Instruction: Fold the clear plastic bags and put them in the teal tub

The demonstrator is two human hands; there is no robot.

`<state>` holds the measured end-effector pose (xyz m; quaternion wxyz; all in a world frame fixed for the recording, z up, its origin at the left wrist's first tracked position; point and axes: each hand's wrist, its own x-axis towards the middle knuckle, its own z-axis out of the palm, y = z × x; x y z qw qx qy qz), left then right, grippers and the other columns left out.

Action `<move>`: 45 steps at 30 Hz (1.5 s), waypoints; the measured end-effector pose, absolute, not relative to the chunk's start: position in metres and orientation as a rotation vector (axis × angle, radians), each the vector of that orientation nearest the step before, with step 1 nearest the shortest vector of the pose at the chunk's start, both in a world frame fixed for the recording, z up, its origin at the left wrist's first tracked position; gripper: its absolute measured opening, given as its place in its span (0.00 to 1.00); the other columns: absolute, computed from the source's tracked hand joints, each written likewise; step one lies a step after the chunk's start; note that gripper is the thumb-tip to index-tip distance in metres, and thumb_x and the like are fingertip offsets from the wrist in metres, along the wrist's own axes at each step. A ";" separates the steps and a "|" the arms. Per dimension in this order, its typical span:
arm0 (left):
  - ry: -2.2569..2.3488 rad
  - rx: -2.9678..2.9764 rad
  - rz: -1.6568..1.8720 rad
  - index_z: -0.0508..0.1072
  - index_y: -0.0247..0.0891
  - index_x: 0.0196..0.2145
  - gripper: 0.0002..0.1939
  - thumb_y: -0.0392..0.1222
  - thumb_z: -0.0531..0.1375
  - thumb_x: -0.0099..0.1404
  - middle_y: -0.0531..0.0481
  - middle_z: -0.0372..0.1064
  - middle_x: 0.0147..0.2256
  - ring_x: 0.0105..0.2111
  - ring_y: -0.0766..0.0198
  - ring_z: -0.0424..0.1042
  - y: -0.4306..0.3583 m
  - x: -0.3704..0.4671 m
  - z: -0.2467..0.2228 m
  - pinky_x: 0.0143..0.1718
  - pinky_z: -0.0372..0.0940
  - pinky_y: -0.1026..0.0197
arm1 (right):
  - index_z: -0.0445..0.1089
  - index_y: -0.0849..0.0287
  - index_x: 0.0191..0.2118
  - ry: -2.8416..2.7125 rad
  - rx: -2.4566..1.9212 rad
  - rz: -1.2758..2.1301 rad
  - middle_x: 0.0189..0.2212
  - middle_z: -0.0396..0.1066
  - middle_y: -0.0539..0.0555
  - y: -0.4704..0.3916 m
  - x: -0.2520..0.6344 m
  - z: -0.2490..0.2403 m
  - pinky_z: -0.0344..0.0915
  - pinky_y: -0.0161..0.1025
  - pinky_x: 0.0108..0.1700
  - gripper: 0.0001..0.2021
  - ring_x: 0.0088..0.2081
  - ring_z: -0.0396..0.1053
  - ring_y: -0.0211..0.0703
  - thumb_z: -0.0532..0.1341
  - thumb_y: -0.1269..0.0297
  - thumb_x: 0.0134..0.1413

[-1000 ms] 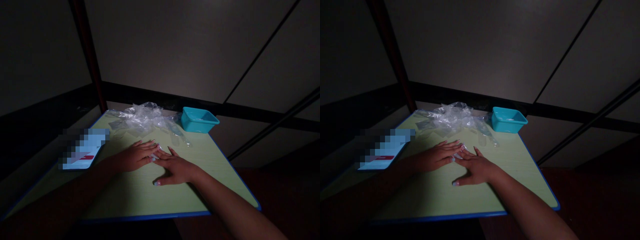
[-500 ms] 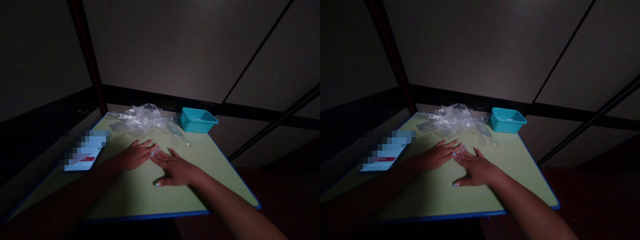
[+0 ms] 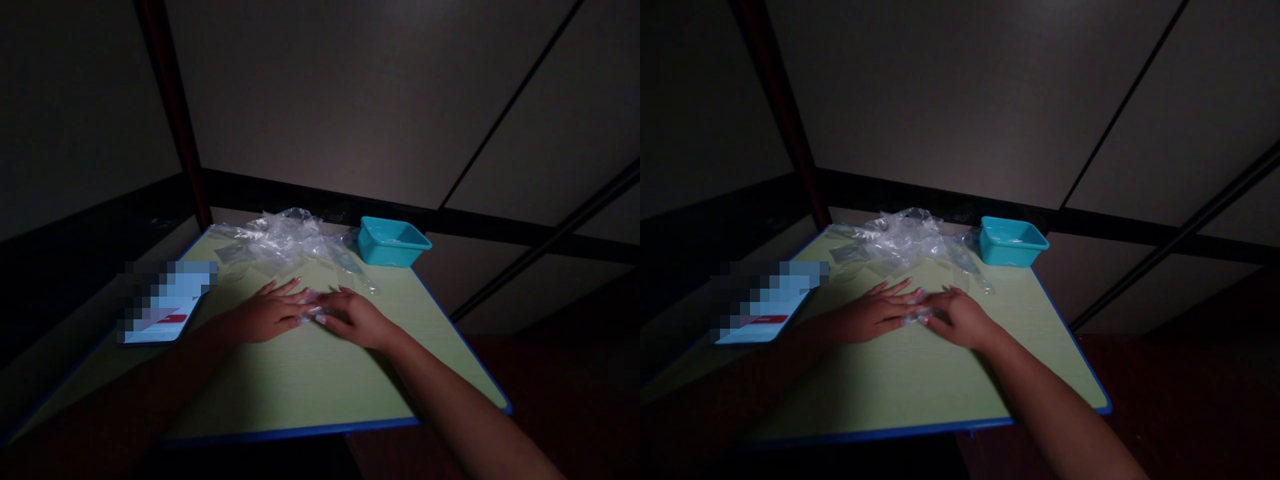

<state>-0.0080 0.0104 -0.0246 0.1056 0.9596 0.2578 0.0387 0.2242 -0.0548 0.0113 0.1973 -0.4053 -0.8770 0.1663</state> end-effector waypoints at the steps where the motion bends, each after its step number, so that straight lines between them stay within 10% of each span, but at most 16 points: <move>1: 0.746 2.833 0.110 0.55 0.58 0.61 0.21 0.49 0.47 0.71 0.53 0.42 0.65 0.66 0.48 0.35 0.011 -0.008 -0.025 0.59 0.38 0.33 | 0.68 0.53 0.52 -2.448 -1.123 0.448 0.52 0.70 0.56 -0.053 0.225 0.010 0.49 0.55 0.60 0.15 0.54 0.66 0.47 0.55 0.60 0.61; 23: 0.760 2.778 0.038 0.50 0.62 0.62 0.27 0.55 0.52 0.67 0.54 0.35 0.67 0.66 0.45 0.28 0.005 -0.009 -0.022 0.59 0.34 0.32 | 0.46 0.62 0.66 -2.613 -1.294 0.514 0.64 0.44 0.66 -0.044 0.224 -0.006 0.39 0.62 0.62 0.32 0.66 0.40 0.53 0.52 0.54 0.61; 35: 0.574 2.739 0.559 0.71 0.43 0.50 0.16 0.46 0.53 0.68 0.47 0.70 0.51 0.53 0.59 0.66 0.003 -0.007 -0.009 0.60 0.47 0.50 | 0.44 0.60 0.66 -2.715 -1.374 0.541 0.66 0.35 0.68 -0.049 0.223 -0.002 0.32 0.67 0.60 0.41 0.67 0.31 0.56 0.57 0.44 0.54; 45: 0.547 2.681 0.483 0.72 0.42 0.50 0.15 0.45 0.53 0.68 0.47 0.70 0.52 0.53 0.61 0.66 0.006 -0.010 -0.014 0.56 0.56 0.55 | 0.48 0.54 0.66 -2.672 -1.356 0.573 0.66 0.38 0.64 -0.047 0.227 -0.003 0.31 0.69 0.59 0.38 0.67 0.32 0.56 0.59 0.46 0.53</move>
